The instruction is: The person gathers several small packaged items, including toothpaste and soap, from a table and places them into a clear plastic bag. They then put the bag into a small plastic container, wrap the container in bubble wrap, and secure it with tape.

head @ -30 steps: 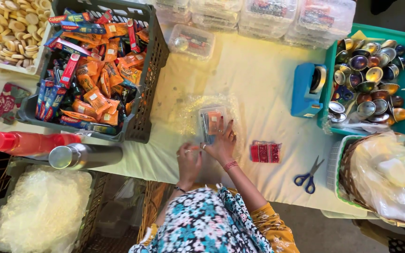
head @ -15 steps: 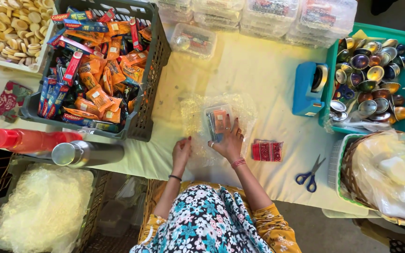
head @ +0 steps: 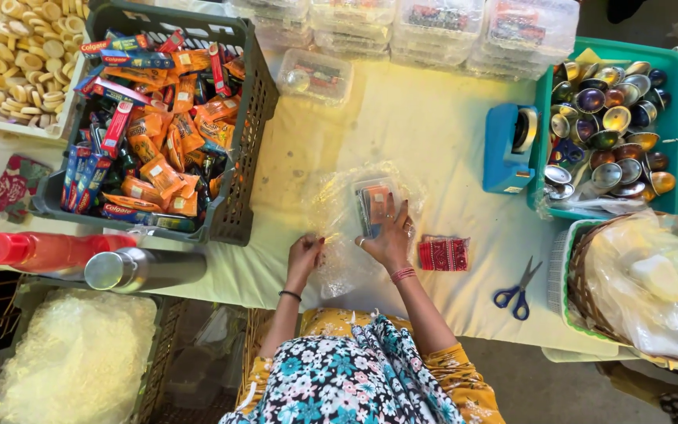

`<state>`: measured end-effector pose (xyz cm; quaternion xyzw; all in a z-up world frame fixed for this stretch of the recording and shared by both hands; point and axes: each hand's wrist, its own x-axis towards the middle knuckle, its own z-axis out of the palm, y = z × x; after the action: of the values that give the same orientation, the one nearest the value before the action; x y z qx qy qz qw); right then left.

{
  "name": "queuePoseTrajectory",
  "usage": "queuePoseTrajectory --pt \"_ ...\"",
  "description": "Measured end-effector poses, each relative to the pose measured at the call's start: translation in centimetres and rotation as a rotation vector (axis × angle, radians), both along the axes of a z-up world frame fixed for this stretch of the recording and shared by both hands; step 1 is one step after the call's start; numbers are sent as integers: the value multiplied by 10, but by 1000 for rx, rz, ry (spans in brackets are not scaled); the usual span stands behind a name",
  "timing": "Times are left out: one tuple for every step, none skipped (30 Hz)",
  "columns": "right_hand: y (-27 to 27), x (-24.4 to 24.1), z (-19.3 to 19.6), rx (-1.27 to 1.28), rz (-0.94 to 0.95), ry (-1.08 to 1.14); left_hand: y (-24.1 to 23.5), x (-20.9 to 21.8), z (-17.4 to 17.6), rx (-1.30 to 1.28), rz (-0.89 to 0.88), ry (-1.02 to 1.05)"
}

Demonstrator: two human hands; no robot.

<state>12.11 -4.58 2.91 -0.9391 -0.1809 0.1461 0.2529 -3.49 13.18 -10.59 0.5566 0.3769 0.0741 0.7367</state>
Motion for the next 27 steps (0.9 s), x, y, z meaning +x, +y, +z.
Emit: queuePoseTrajectory --pt "-3 2 2 -1 -4 0 0 1 0 -1 -4 0" --pt "-5 3 3 12 6 9 -1 0 0 -40 -2 3" --pt "-7 4 4 24 16 19 -2 -1 0 -79 0 6" --pt "-8 4 3 24 19 19 -4 -2 0 -79 2 6" --pt "-9 5 2 24 39 23 -5 -4 0 -32 -33 23" --pt "-11 6 1 23 56 26 -7 -4 0 14 -72 40" --pt "-12 8 0 22 55 25 -11 -5 0 13 -72 39" --pt "-14 9 -1 13 90 21 -14 -5 1 41 -118 31" --pt "-16 11 -2 4 126 16 -18 -5 2 69 -164 23" --pt "-17 14 -1 5 124 14 -25 -5 1 70 -166 22" --pt "-18 18 1 -19 182 29 -33 -4 1 32 -214 10" --pt "-19 21 2 -44 243 45 -42 -5 0 -7 -261 1" --pt "-22 22 5 -44 244 45 -53 -4 10 -7 -260 1" --pt "-24 24 9 -75 312 65 -64 -1 20 48 -311 1" --pt "-27 26 13 -107 379 85 -75 2 31 103 -361 1" --pt "-31 27 7 -106 376 83 -83 5 39 103 -364 -1" --pt "-36 27 1 -100 413 98 -91 8 48 172 -374 -7" --pt "-41 27 -6 -95 451 114 -99 9 56 240 -383 -11" --pt "-45 23 -4 -95 449 114 -100 12 66 239 -385 -11" --pt "-49 20 -2 -46 443 117 -101 15 75 296 -386 -18" --pt "-52 17 0 3 437 119 -101 17 85 353 -387 -25" --pt "-58 18 -5 2 438 121 -99 24 95 351 -387 -24" --pt "-64 18 -10 80 415 143 -96 30 105 504 -397 -65" --pt "-70 18 -15 158 391 165 -93 36 115 657 -408 -106" --pt "-77 19 -34 156 390 168 -91 40 120 655 -409 -104" --pt "-85 23 -52 228 365 199 -89 47 125 772 -412 -169" --pt "-93 26 -70 299 340 230 -87 54 129 890 -414 -233"
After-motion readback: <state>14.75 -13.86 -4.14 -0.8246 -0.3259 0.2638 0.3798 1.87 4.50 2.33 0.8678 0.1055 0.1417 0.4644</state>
